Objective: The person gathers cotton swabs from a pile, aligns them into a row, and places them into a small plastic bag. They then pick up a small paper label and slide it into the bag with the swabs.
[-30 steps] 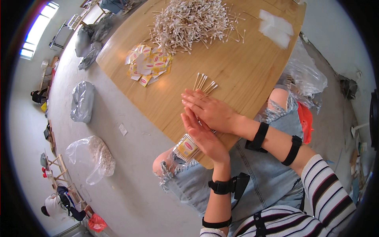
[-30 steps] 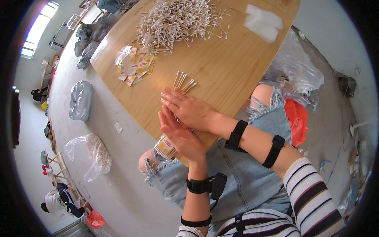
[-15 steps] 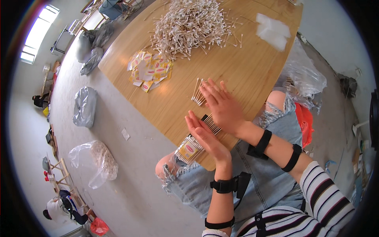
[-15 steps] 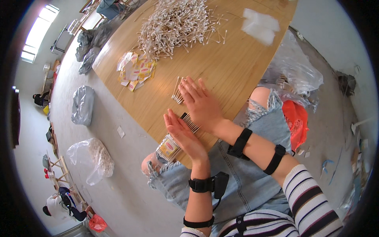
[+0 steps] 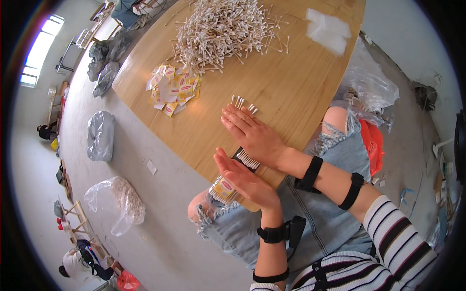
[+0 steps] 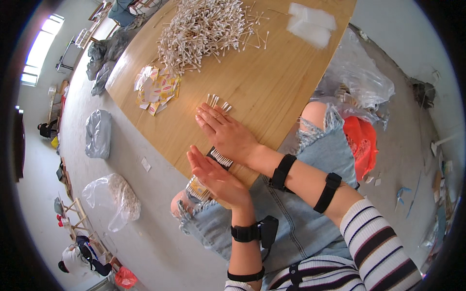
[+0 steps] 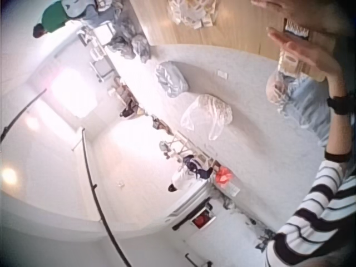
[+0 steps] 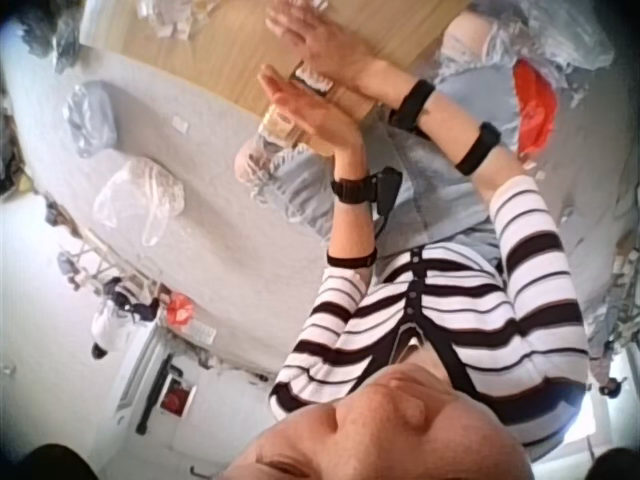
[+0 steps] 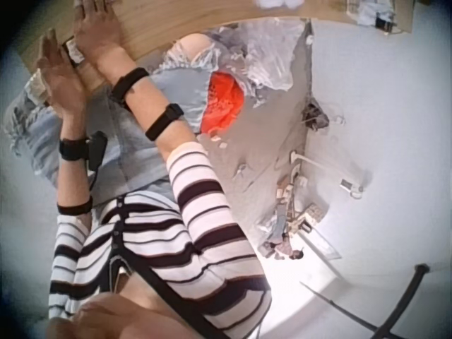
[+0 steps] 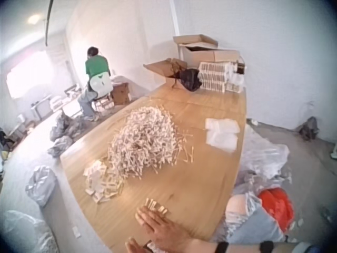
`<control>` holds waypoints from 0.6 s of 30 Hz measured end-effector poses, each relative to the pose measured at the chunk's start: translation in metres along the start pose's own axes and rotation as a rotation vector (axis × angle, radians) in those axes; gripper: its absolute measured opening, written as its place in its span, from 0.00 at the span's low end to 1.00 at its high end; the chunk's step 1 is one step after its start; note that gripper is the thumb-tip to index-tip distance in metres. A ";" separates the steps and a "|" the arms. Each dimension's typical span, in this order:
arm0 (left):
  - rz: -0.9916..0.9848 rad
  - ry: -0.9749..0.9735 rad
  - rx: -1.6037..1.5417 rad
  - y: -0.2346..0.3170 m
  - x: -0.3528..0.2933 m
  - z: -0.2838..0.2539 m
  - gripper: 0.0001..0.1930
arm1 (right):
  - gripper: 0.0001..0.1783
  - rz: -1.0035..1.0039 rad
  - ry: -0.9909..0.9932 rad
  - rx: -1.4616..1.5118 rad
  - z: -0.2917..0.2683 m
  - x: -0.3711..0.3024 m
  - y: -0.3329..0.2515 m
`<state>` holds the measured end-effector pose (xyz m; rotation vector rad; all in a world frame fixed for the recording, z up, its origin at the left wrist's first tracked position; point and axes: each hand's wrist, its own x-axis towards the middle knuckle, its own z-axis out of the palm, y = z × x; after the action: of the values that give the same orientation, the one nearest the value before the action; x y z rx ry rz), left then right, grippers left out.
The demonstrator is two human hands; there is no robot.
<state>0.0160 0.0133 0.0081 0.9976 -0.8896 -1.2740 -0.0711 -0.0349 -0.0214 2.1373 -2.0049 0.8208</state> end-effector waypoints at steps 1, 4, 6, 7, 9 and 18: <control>0.000 -0.012 -0.022 -0.005 0.001 0.001 0.32 | 0.27 0.005 -0.010 0.027 0.000 -0.001 -0.001; 0.007 -0.004 -0.060 -0.010 0.002 0.005 0.31 | 0.27 -0.031 -0.035 0.058 0.001 -0.001 -0.002; 0.009 0.012 -0.078 -0.008 0.003 0.002 0.31 | 0.27 -0.068 -0.053 0.056 0.000 -0.001 -0.001; -0.029 -0.005 -0.113 -0.005 0.004 -0.001 0.31 | 0.27 -0.069 -0.079 0.046 -0.001 -0.002 0.000; -0.057 -0.017 -0.141 0.009 0.007 -0.016 0.30 | 0.28 -0.075 -0.101 0.047 0.000 0.000 -0.003; -0.092 0.102 0.854 0.031 0.038 -0.112 0.18 | 0.27 -0.146 -0.103 0.053 0.005 -0.001 -0.016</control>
<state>0.1355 -0.0127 -0.0003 1.7630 -1.3577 -0.8915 -0.0545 -0.0345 -0.0216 2.3673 -1.8644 0.7649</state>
